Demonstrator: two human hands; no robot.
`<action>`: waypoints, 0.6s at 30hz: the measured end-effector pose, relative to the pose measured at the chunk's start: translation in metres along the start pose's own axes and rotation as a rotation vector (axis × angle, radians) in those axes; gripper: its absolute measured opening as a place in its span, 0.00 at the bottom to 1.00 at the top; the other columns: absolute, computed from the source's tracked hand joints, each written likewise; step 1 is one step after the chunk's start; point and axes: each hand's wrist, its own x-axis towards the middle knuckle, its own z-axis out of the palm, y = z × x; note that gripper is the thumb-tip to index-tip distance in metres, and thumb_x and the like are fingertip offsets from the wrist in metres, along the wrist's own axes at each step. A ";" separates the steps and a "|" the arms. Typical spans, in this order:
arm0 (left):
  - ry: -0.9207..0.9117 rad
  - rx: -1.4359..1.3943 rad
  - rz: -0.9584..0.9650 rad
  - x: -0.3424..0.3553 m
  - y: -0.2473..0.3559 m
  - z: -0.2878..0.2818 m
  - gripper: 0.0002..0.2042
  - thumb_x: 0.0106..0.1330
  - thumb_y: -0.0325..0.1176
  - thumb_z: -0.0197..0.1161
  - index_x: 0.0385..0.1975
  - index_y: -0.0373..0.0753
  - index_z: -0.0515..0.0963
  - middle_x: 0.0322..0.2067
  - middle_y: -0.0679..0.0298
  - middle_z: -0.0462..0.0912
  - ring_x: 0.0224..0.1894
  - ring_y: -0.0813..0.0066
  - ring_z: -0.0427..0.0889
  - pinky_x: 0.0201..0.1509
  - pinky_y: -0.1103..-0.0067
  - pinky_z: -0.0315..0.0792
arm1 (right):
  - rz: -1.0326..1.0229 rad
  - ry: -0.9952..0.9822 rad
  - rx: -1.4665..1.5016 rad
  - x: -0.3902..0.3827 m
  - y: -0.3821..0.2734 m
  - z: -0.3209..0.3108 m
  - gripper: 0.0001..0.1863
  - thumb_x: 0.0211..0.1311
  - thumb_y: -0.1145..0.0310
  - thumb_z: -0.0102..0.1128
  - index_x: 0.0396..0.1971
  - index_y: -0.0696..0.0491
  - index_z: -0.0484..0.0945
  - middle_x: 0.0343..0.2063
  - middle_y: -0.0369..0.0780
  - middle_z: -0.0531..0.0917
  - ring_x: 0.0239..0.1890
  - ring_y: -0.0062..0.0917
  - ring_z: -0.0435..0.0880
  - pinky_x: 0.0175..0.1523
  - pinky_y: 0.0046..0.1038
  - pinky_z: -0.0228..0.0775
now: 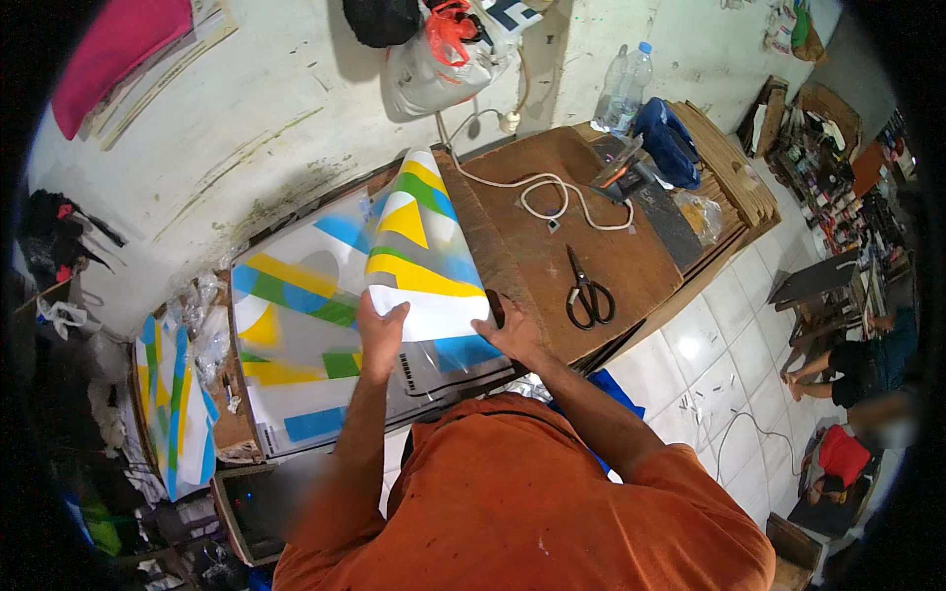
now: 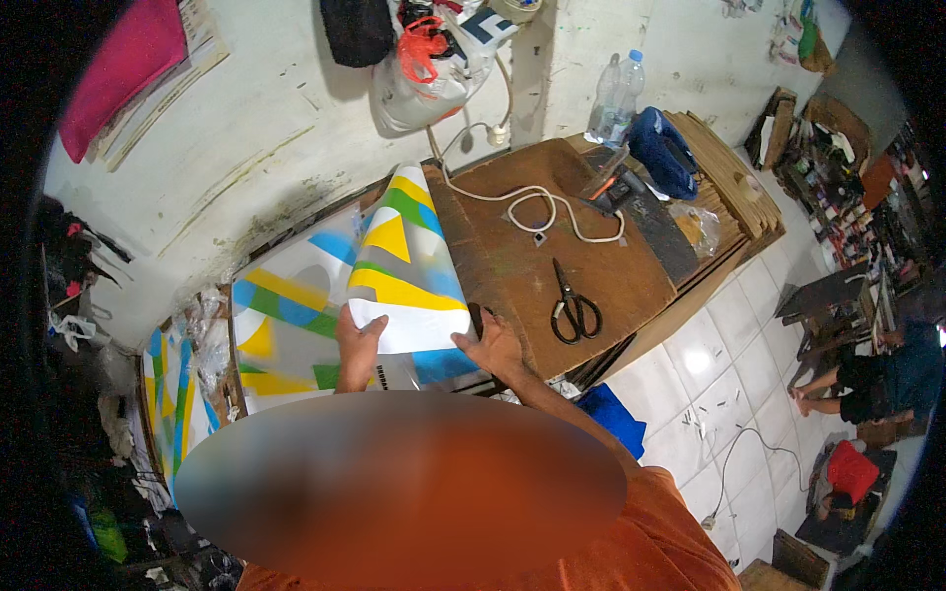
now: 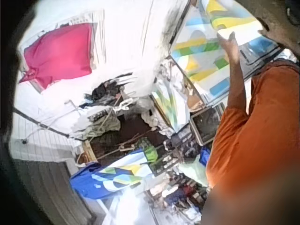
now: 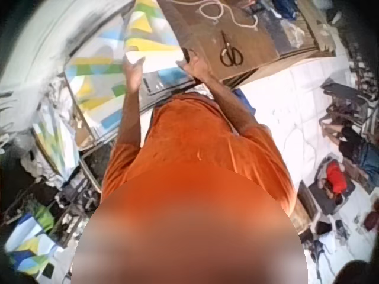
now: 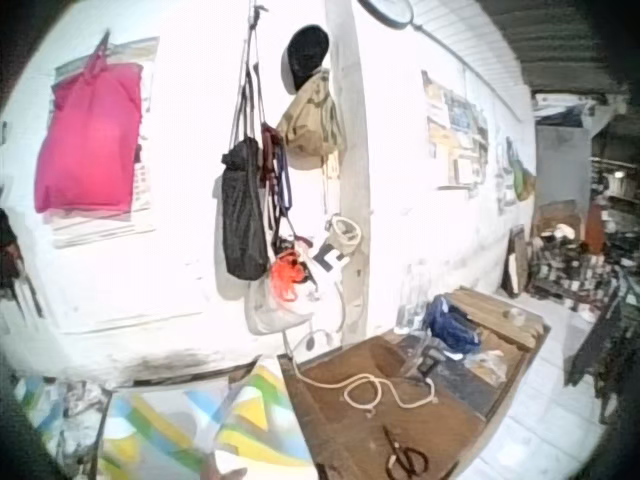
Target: The person uses scissors to cut small white paper pieces and then cuts a large sheet of patterned vinyl or plastic material on a wooden table. They repeatedly trim edges and separate sections of the material.
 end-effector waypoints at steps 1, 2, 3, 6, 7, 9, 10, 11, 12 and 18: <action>-0.018 0.109 0.022 0.000 0.010 -0.012 0.24 0.56 0.22 0.68 0.54 0.30 0.72 0.44 0.54 0.83 0.44 0.65 0.83 0.49 0.72 0.76 | 0.027 -0.044 0.005 0.006 -0.011 0.006 0.52 0.55 0.35 0.61 0.68 0.62 0.62 0.64 0.59 0.68 0.68 0.50 0.66 0.71 0.42 0.60; -0.018 0.160 0.022 -0.001 0.019 -0.019 0.26 0.56 0.22 0.68 0.56 0.30 0.71 0.45 0.53 0.82 0.46 0.63 0.82 0.51 0.71 0.76 | 0.055 -0.087 -0.014 0.013 -0.021 0.013 0.53 0.53 0.36 0.62 0.68 0.63 0.61 0.65 0.59 0.67 0.68 0.50 0.66 0.71 0.42 0.61; -0.022 0.189 0.049 -0.003 0.027 -0.025 0.28 0.56 0.22 0.68 0.58 0.30 0.70 0.47 0.51 0.81 0.48 0.61 0.82 0.53 0.70 0.75 | 0.039 -0.103 0.016 0.021 -0.029 0.020 0.55 0.48 0.37 0.66 0.67 0.65 0.61 0.63 0.58 0.68 0.67 0.50 0.67 0.70 0.42 0.63; -0.018 0.340 0.145 -0.008 0.039 -0.033 0.33 0.56 0.23 0.68 0.64 0.31 0.66 0.53 0.47 0.79 0.56 0.55 0.79 0.59 0.68 0.72 | 0.105 -0.057 -0.073 0.028 -0.053 0.045 0.51 0.44 0.40 0.71 0.60 0.64 0.66 0.60 0.58 0.71 0.68 0.45 0.67 0.67 0.40 0.66; -0.026 0.387 0.197 -0.010 0.040 -0.032 0.34 0.56 0.23 0.68 0.65 0.32 0.64 0.55 0.46 0.78 0.58 0.54 0.78 0.61 0.67 0.71 | 0.114 -0.022 -0.038 0.028 -0.057 0.050 0.51 0.43 0.42 0.72 0.59 0.64 0.66 0.59 0.58 0.72 0.66 0.45 0.69 0.66 0.40 0.67; -0.036 0.405 0.167 -0.010 0.038 -0.030 0.36 0.56 0.23 0.68 0.67 0.33 0.63 0.57 0.44 0.76 0.61 0.53 0.75 0.63 0.67 0.70 | 0.173 0.014 0.004 0.028 -0.061 0.052 0.49 0.41 0.45 0.74 0.57 0.64 0.66 0.56 0.58 0.75 0.63 0.44 0.74 0.64 0.40 0.69; -0.048 0.401 0.160 -0.008 0.035 -0.028 0.36 0.56 0.23 0.68 0.68 0.33 0.62 0.58 0.44 0.75 0.63 0.53 0.74 0.64 0.67 0.69 | 0.166 0.044 0.048 0.027 -0.060 0.050 0.49 0.42 0.45 0.74 0.57 0.64 0.65 0.55 0.58 0.76 0.60 0.44 0.76 0.63 0.40 0.71; -0.058 0.389 0.166 -0.007 0.031 -0.024 0.36 0.58 0.22 0.67 0.69 0.33 0.61 0.60 0.45 0.74 0.64 0.57 0.73 0.65 0.68 0.69 | 0.174 0.029 0.075 0.028 -0.055 0.043 0.48 0.42 0.46 0.75 0.56 0.64 0.65 0.53 0.57 0.77 0.58 0.45 0.78 0.61 0.41 0.72; -0.077 0.297 0.132 -0.006 0.027 -0.018 0.36 0.58 0.21 0.67 0.69 0.33 0.60 0.61 0.45 0.73 0.64 0.58 0.72 0.65 0.68 0.69 | 0.187 0.027 0.089 0.029 -0.049 0.035 0.48 0.42 0.46 0.75 0.56 0.64 0.65 0.52 0.57 0.79 0.55 0.45 0.81 0.60 0.41 0.73; -0.160 0.031 0.151 -0.003 0.002 0.037 0.36 0.61 0.19 0.65 0.70 0.32 0.59 0.64 0.46 0.69 0.65 0.62 0.70 0.64 0.71 0.71 | 0.193 0.103 0.003 0.024 -0.008 -0.013 0.47 0.47 0.45 0.73 0.59 0.62 0.63 0.52 0.53 0.78 0.54 0.45 0.81 0.58 0.41 0.75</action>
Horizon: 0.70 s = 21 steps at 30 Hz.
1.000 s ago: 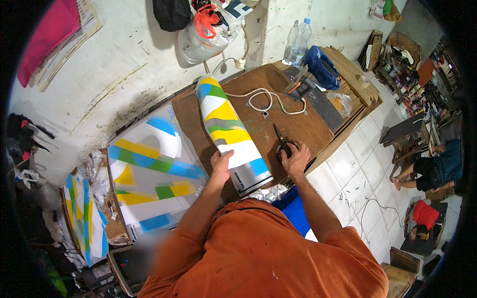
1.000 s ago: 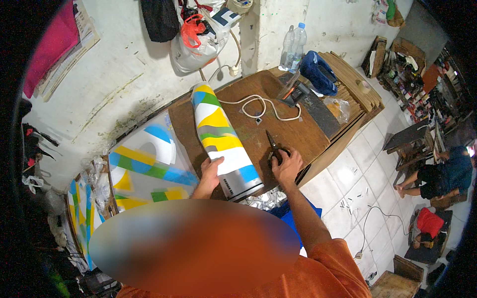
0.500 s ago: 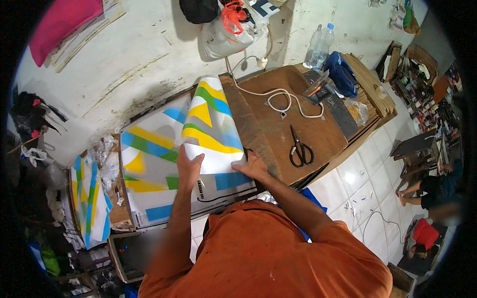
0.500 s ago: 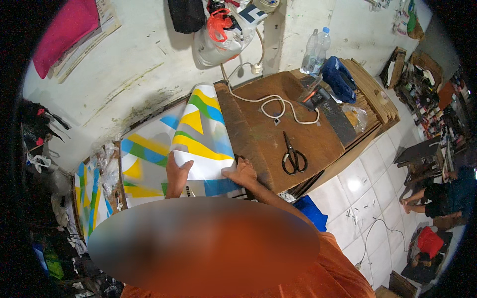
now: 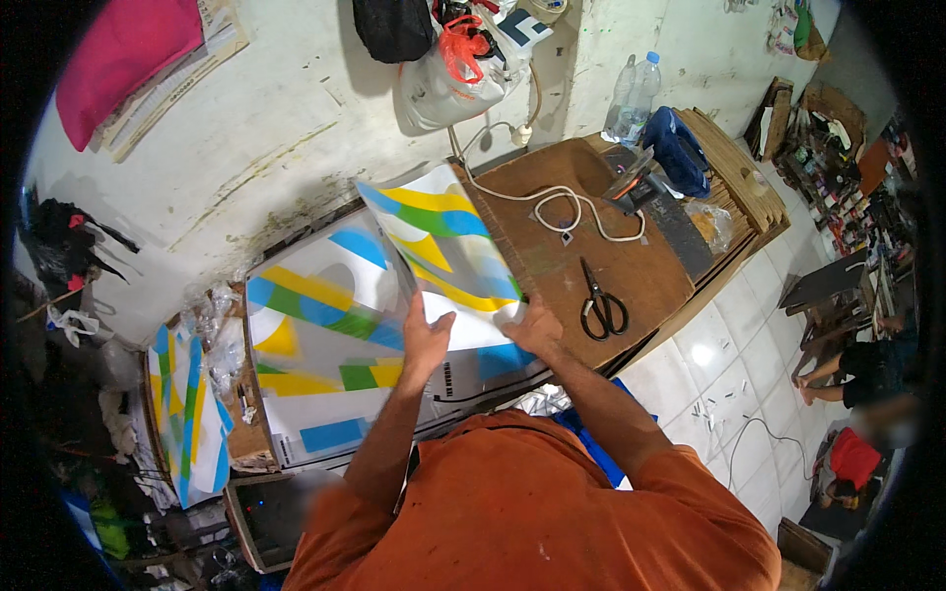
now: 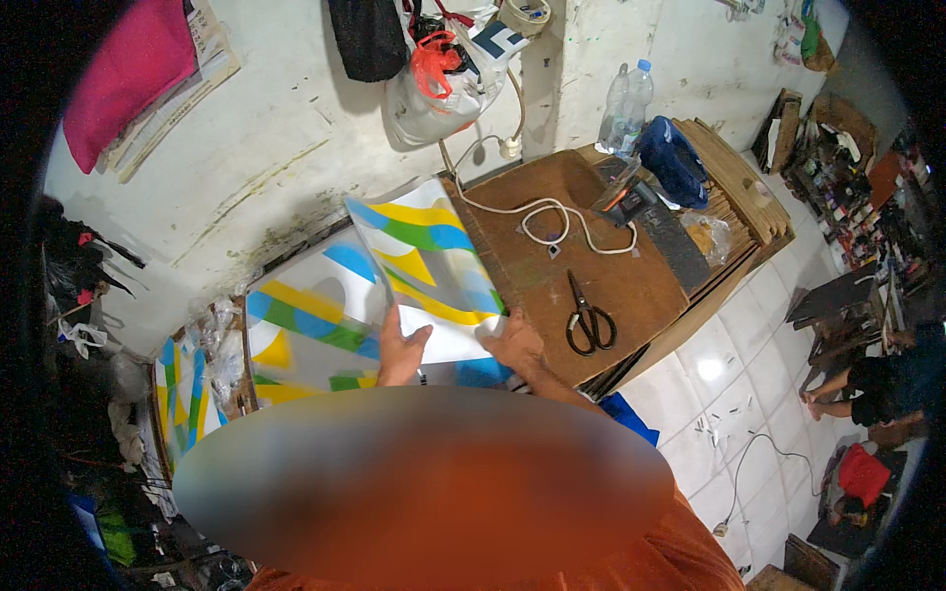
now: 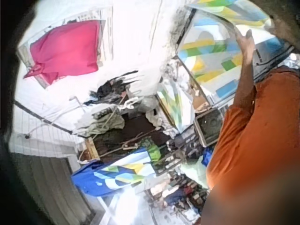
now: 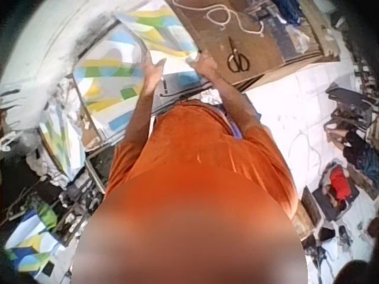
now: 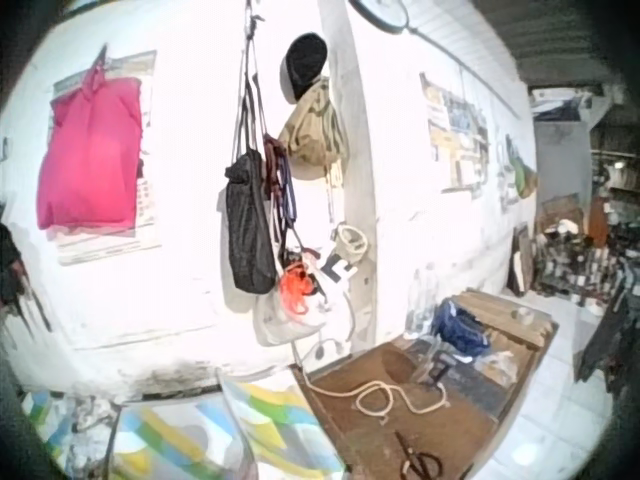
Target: The person uses scissors to cut small white paper pieces and then cuts a large sheet of patterned vinyl or plastic material on a wooden table. They repeatedly trim edges and separate sections of the material.
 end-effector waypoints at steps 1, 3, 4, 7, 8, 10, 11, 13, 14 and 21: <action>-0.038 -0.056 -0.028 0.002 -0.003 0.010 0.36 0.60 0.20 0.66 0.70 0.32 0.59 0.64 0.47 0.70 0.64 0.61 0.71 0.62 0.72 0.73 | 0.003 0.028 -0.052 0.001 0.008 -0.009 0.48 0.48 0.43 0.72 0.61 0.62 0.64 0.54 0.52 0.77 0.58 0.45 0.77 0.61 0.44 0.71; -0.039 0.065 -0.044 0.005 -0.009 0.031 0.36 0.60 0.20 0.67 0.70 0.33 0.60 0.63 0.47 0.71 0.64 0.62 0.72 0.60 0.72 0.75 | -0.041 0.184 -0.182 -0.001 0.024 -0.025 0.48 0.49 0.43 0.71 0.62 0.62 0.65 0.54 0.51 0.76 0.60 0.43 0.74 0.64 0.47 0.66; -0.051 0.104 -0.087 0.005 -0.011 0.040 0.36 0.60 0.20 0.67 0.69 0.33 0.60 0.63 0.47 0.71 0.64 0.62 0.72 0.59 0.72 0.75 | -0.039 0.245 -0.255 -0.001 0.031 -0.033 0.48 0.49 0.42 0.70 0.62 0.62 0.65 0.54 0.51 0.75 0.62 0.43 0.72 0.65 0.49 0.64; 0.026 -0.057 -0.108 0.007 -0.015 0.047 0.35 0.60 0.19 0.67 0.69 0.34 0.62 0.60 0.50 0.74 0.60 0.65 0.75 0.58 0.73 0.75 | -0.085 0.385 -0.421 0.005 0.049 -0.052 0.37 0.54 0.45 0.68 0.58 0.54 0.71 0.54 0.48 0.75 0.58 0.42 0.74 0.58 0.50 0.67; 0.059 -0.146 -0.124 0.008 -0.015 0.045 0.34 0.60 0.19 0.67 0.68 0.35 0.62 0.58 0.51 0.75 0.59 0.65 0.76 0.59 0.73 0.75 | -0.131 0.391 -0.338 0.009 0.054 -0.056 0.34 0.56 0.47 0.67 0.57 0.52 0.73 0.54 0.47 0.75 0.58 0.42 0.74 0.58 0.50 0.67; 0.000 -0.214 -0.144 0.013 -0.014 0.015 0.33 0.60 0.18 0.66 0.67 0.34 0.63 0.54 0.54 0.78 0.53 0.67 0.79 0.54 0.75 0.77 | -0.221 0.397 -0.171 0.019 0.064 -0.060 0.27 0.60 0.50 0.64 0.55 0.48 0.75 0.53 0.46 0.75 0.57 0.41 0.75 0.57 0.51 0.67; -0.017 -0.125 -0.168 0.016 -0.011 0.000 0.33 0.60 0.18 0.66 0.67 0.34 0.64 0.54 0.54 0.78 0.53 0.68 0.80 0.54 0.75 0.77 | -0.182 0.409 -0.123 0.024 0.065 -0.056 0.20 0.63 0.54 0.62 0.53 0.43 0.77 0.51 0.45 0.77 0.56 0.42 0.75 0.58 0.49 0.67; -0.038 0.016 -0.126 0.020 -0.002 -0.035 0.32 0.59 0.18 0.66 0.66 0.33 0.65 0.54 0.55 0.79 0.52 0.68 0.80 0.53 0.75 0.77 | -0.147 0.398 -0.006 0.032 0.067 -0.048 0.28 0.61 0.47 0.62 0.57 0.47 0.75 0.53 0.46 0.76 0.58 0.44 0.73 0.59 0.52 0.65; -0.038 0.102 -0.110 0.019 0.005 -0.056 0.32 0.59 0.19 0.66 0.66 0.33 0.66 0.53 0.55 0.79 0.52 0.68 0.81 0.52 0.75 0.78 | -0.144 0.394 0.049 0.036 0.065 -0.043 0.32 0.60 0.44 0.62 0.60 0.48 0.73 0.54 0.47 0.75 0.59 0.45 0.72 0.60 0.53 0.64; 0.050 0.243 -0.239 -0.017 0.056 -0.180 0.30 0.58 0.20 0.66 0.64 0.29 0.68 0.49 0.54 0.82 0.48 0.68 0.82 0.50 0.75 0.77 | -0.108 0.114 -0.267 0.017 0.008 0.011 0.56 0.47 0.29 0.63 0.67 0.59 0.64 0.56 0.52 0.71 0.61 0.46 0.68 0.63 0.49 0.62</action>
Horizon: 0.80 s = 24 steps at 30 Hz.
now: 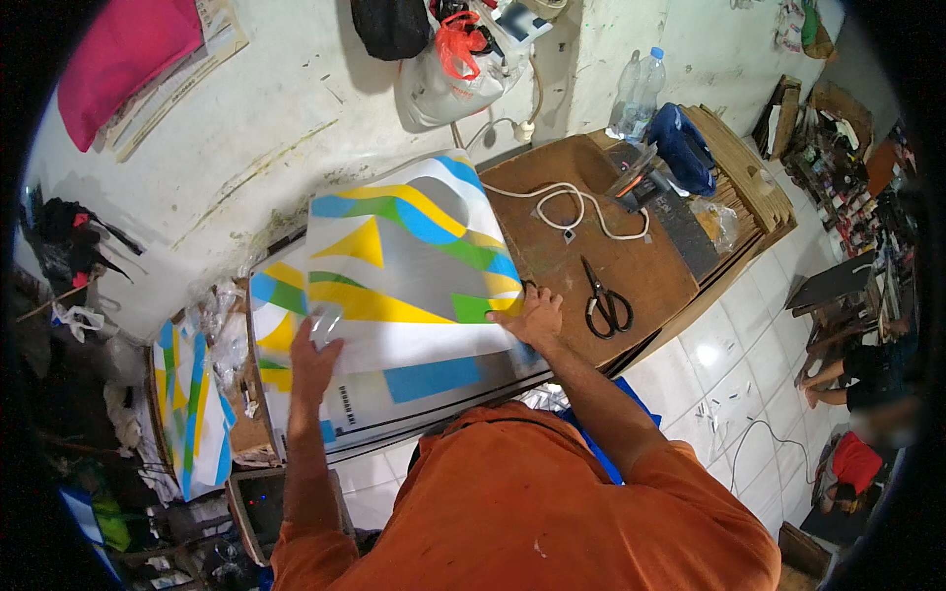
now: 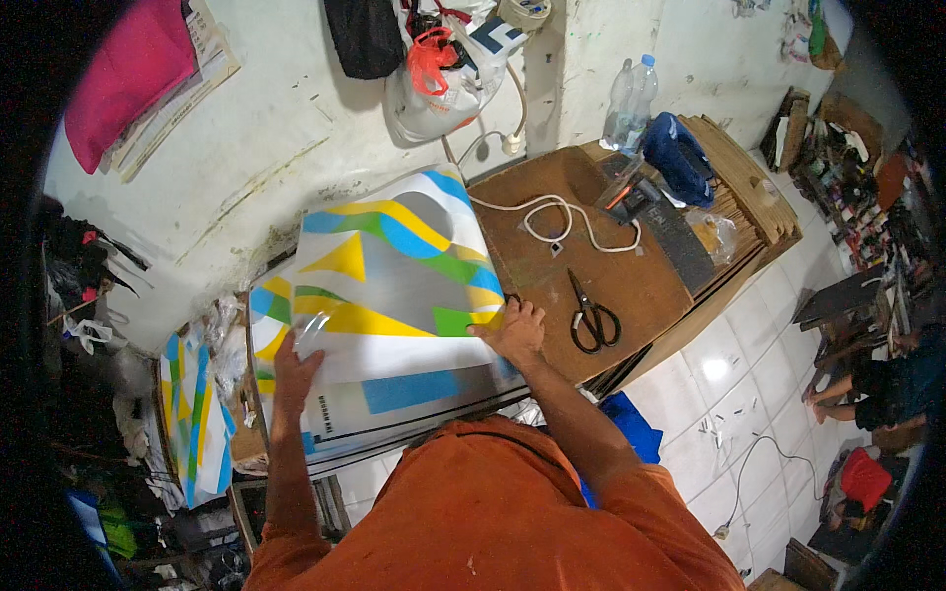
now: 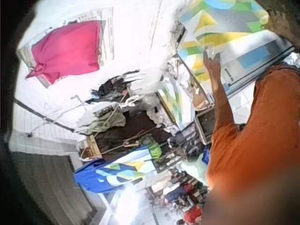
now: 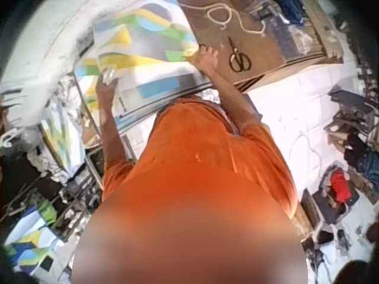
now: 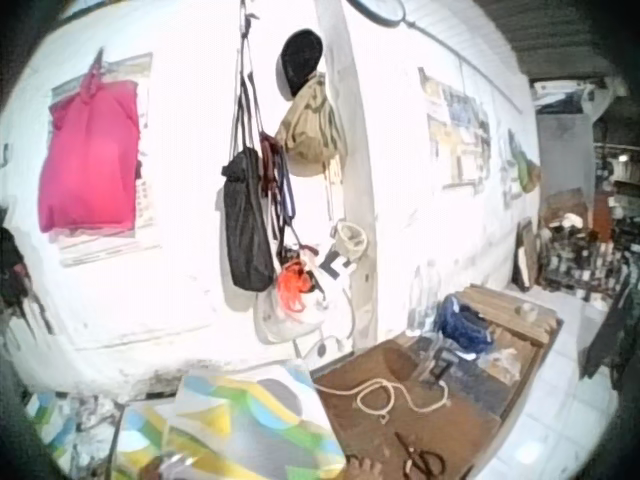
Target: The person uses scissors to cut small white paper pieces and then cuts a large sheet of patterned vinyl or plastic material on a wooden table. They repeatedly trim edges and separate sections of the material.
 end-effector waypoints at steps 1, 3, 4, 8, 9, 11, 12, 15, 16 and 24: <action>0.036 0.064 0.033 -0.007 -0.002 -0.012 0.30 0.58 0.19 0.65 0.64 0.29 0.68 0.49 0.55 0.82 0.48 0.69 0.82 0.50 0.76 0.77 | -0.014 -0.019 -0.023 -0.003 -0.011 0.001 0.57 0.47 0.28 0.62 0.67 0.59 0.64 0.57 0.52 0.71 0.61 0.46 0.68 0.64 0.49 0.61; 0.120 0.166 0.012 -0.021 -0.006 -0.036 0.29 0.60 0.18 0.63 0.64 0.29 0.68 0.49 0.56 0.82 0.48 0.70 0.82 0.50 0.76 0.77 | -0.030 -0.006 0.009 -0.008 -0.035 0.007 0.57 0.47 0.28 0.62 0.68 0.59 0.64 0.57 0.51 0.70 0.61 0.45 0.67 0.65 0.47 0.59; 0.154 0.154 0.042 -0.025 -0.008 -0.045 0.29 0.60 0.17 0.62 0.64 0.29 0.67 0.49 0.56 0.82 0.49 0.70 0.82 0.51 0.77 0.77 | -0.030 0.026 0.062 -0.010 -0.046 0.011 0.57 0.48 0.29 0.62 0.68 0.60 0.63 0.56 0.50 0.70 0.61 0.44 0.67 0.65 0.46 0.59; 0.182 0.028 0.013 -0.038 -0.009 -0.068 0.28 0.62 0.16 0.60 0.65 0.30 0.66 0.51 0.57 0.81 0.50 0.71 0.81 0.52 0.79 0.76 | 0.049 0.014 0.228 -0.004 -0.064 0.023 0.50 0.49 0.36 0.66 0.62 0.61 0.66 0.54 0.50 0.72 0.59 0.46 0.71 0.62 0.46 0.67; 0.158 -0.036 -0.016 -0.040 -0.008 -0.068 0.28 0.62 0.15 0.59 0.65 0.30 0.66 0.52 0.57 0.81 0.50 0.71 0.81 0.53 0.79 0.76 | 0.069 -0.003 0.236 0.001 -0.064 0.025 0.48 0.50 0.37 0.66 0.61 0.61 0.67 0.54 0.50 0.73 0.59 0.47 0.73 0.61 0.47 0.69; 0.165 -0.079 -0.016 -0.042 -0.007 -0.060 0.30 0.62 0.15 0.59 0.66 0.31 0.65 0.53 0.57 0.80 0.51 0.71 0.81 0.54 0.78 0.75 | 0.038 0.014 0.270 0.008 -0.059 0.027 0.45 0.50 0.39 0.67 0.57 0.61 0.68 0.53 0.52 0.74 0.57 0.48 0.75 0.59 0.47 0.72; 0.159 -0.122 -0.018 -0.042 -0.006 -0.052 0.30 0.62 0.16 0.59 0.67 0.32 0.65 0.53 0.57 0.80 0.51 0.70 0.81 0.55 0.78 0.75 | 0.035 0.024 0.277 0.012 -0.055 0.027 0.43 0.51 0.40 0.67 0.56 0.61 0.69 0.53 0.52 0.75 0.57 0.49 0.76 0.58 0.47 0.73; 0.132 -0.113 -0.013 -0.037 -0.009 -0.022 0.32 0.61 0.18 0.62 0.68 0.32 0.64 0.53 0.55 0.79 0.51 0.69 0.80 0.55 0.77 0.75 | 0.034 0.065 0.228 0.020 -0.033 0.019 0.42 0.52 0.41 0.66 0.56 0.61 0.69 0.53 0.53 0.76 0.56 0.51 0.77 0.59 0.46 0.72; 0.109 -0.119 -0.029 -0.033 -0.011 -0.011 0.32 0.60 0.19 0.63 0.67 0.31 0.64 0.53 0.55 0.79 0.51 0.69 0.80 0.55 0.77 0.75 | 0.025 0.097 0.190 0.024 -0.022 0.013 0.41 0.53 0.41 0.66 0.56 0.60 0.69 0.53 0.53 0.76 0.56 0.50 0.77 0.58 0.47 0.72; 0.058 -0.285 0.000 -0.007 -0.051 0.072 0.33 0.57 0.24 0.69 0.65 0.26 0.66 0.51 0.54 0.80 0.50 0.69 0.79 0.53 0.76 0.74 | 0.046 0.396 -0.251 0.041 0.069 -0.047 0.35 0.56 0.44 0.67 0.52 0.59 0.72 0.51 0.48 0.76 0.55 0.42 0.73 0.51 0.47 0.73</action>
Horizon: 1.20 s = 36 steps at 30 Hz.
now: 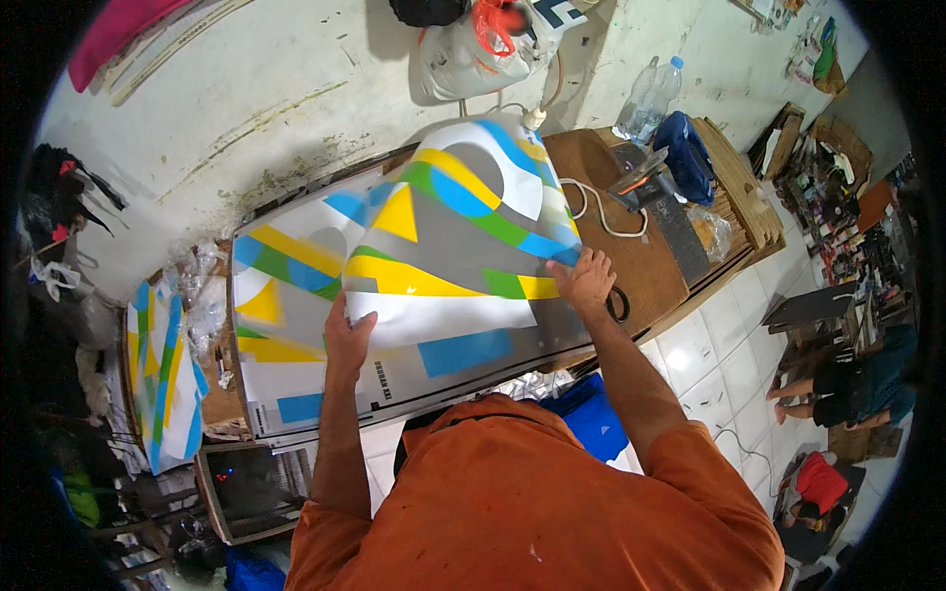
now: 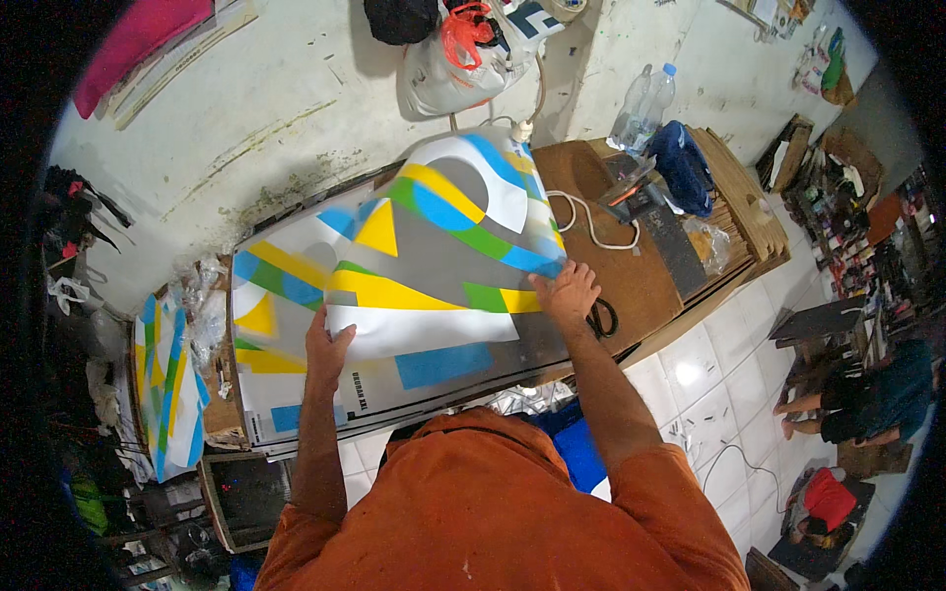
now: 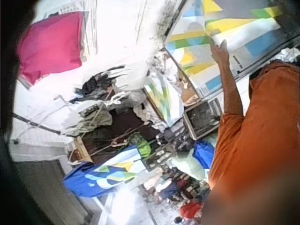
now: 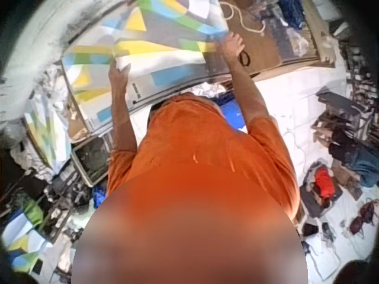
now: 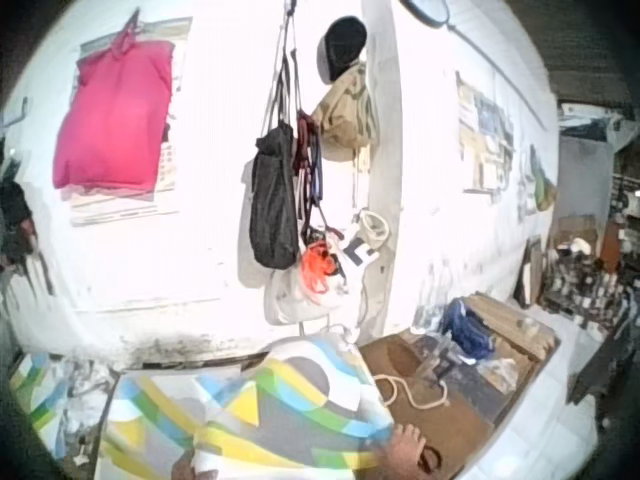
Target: The person uses scissors to cut small white paper pieces and then cuts a large sheet of patterned vinyl or plastic material on a wooden table. They repeatedly trim edges and separate sections of the material.
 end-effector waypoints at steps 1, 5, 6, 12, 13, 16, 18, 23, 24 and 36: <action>-0.017 -0.041 0.014 0.001 -0.004 -0.001 0.33 0.57 0.24 0.69 0.64 0.26 0.66 0.50 0.54 0.81 0.50 0.69 0.79 0.53 0.75 0.74 | 0.035 -0.038 0.080 0.004 0.007 0.001 0.36 0.56 0.43 0.67 0.53 0.58 0.72 0.52 0.48 0.75 0.55 0.42 0.74 0.52 0.48 0.72; 0.094 0.323 0.022 0.006 0.004 -0.055 0.31 0.58 0.23 0.68 0.63 0.29 0.69 0.49 0.56 0.82 0.49 0.71 0.81 0.52 0.76 0.75 | 0.022 -0.129 0.418 0.003 0.012 0.010 0.41 0.54 0.38 0.67 0.56 0.58 0.71 0.56 0.48 0.73 0.57 0.42 0.73 0.58 0.49 0.67; 0.067 0.314 0.033 0.005 0.010 -0.076 0.30 0.58 0.22 0.68 0.64 0.30 0.69 0.49 0.57 0.82 0.49 0.71 0.81 0.52 0.77 0.75 | 0.016 -0.178 0.506 -0.001 0.008 0.012 0.43 0.53 0.37 0.67 0.58 0.58 0.71 0.57 0.48 0.72 0.59 0.42 0.73 0.60 0.50 0.66; 0.011 0.055 -0.018 -0.021 0.033 -0.193 0.31 0.61 0.16 0.60 0.67 0.36 0.66 0.52 0.61 0.81 0.51 0.72 0.80 0.55 0.78 0.73 | 0.138 -0.316 0.221 -0.034 -0.064 0.016 0.55 0.49 0.29 0.64 0.67 0.58 0.65 0.64 0.54 0.67 0.68 0.47 0.67 0.68 0.46 0.63; 0.056 0.082 -0.031 -0.026 0.031 -0.208 0.31 0.61 0.17 0.60 0.67 0.36 0.66 0.52 0.61 0.81 0.51 0.72 0.80 0.56 0.78 0.73 | 0.168 -0.375 0.256 -0.033 -0.071 0.014 0.55 0.49 0.29 0.63 0.67 0.58 0.65 0.65 0.55 0.66 0.68 0.47 0.67 0.68 0.45 0.63; 0.146 0.062 -0.004 -0.041 0.022 -0.238 0.33 0.60 0.20 0.63 0.68 0.37 0.66 0.53 0.62 0.81 0.54 0.72 0.78 0.59 0.76 0.71 | 0.202 -0.496 0.344 -0.028 -0.085 0.014 0.54 0.51 0.29 0.59 0.66 0.58 0.65 0.67 0.57 0.63 0.69 0.48 0.65 0.69 0.44 0.64; 0.189 -0.031 -0.153 -0.048 0.016 -0.244 0.33 0.60 0.21 0.64 0.68 0.36 0.66 0.54 0.61 0.81 0.53 0.71 0.79 0.59 0.74 0.71 | 0.173 -0.547 0.319 -0.024 -0.086 0.015 0.52 0.52 0.30 0.58 0.66 0.58 0.66 0.67 0.57 0.64 0.69 0.48 0.65 0.69 0.44 0.64; 0.004 -0.275 -0.223 -0.058 -0.005 -0.206 0.31 0.62 0.21 0.64 0.68 0.37 0.65 0.52 0.61 0.81 0.48 0.72 0.83 0.54 0.77 0.76 | 0.162 -0.429 0.343 -0.016 -0.076 0.021 0.46 0.52 0.37 0.63 0.62 0.59 0.67 0.62 0.53 0.70 0.65 0.48 0.69 0.66 0.47 0.66; -0.018 -0.316 -0.241 -0.055 -0.008 -0.198 0.30 0.63 0.21 0.63 0.67 0.36 0.66 0.51 0.60 0.82 0.46 0.73 0.83 0.51 0.79 0.77 | 0.152 -0.384 0.320 -0.014 -0.072 0.021 0.45 0.52 0.39 0.64 0.61 0.59 0.67 0.61 0.52 0.71 0.64 0.48 0.70 0.65 0.48 0.66; 0.135 -0.079 -0.631 -0.052 -0.065 -0.184 0.24 0.68 0.34 0.65 0.60 0.31 0.70 0.47 0.47 0.83 0.39 0.66 0.86 0.41 0.73 0.84 | 0.141 0.110 0.173 -0.008 0.019 0.017 0.30 0.56 0.48 0.68 0.50 0.55 0.75 0.46 0.50 0.77 0.52 0.48 0.76 0.51 0.52 0.70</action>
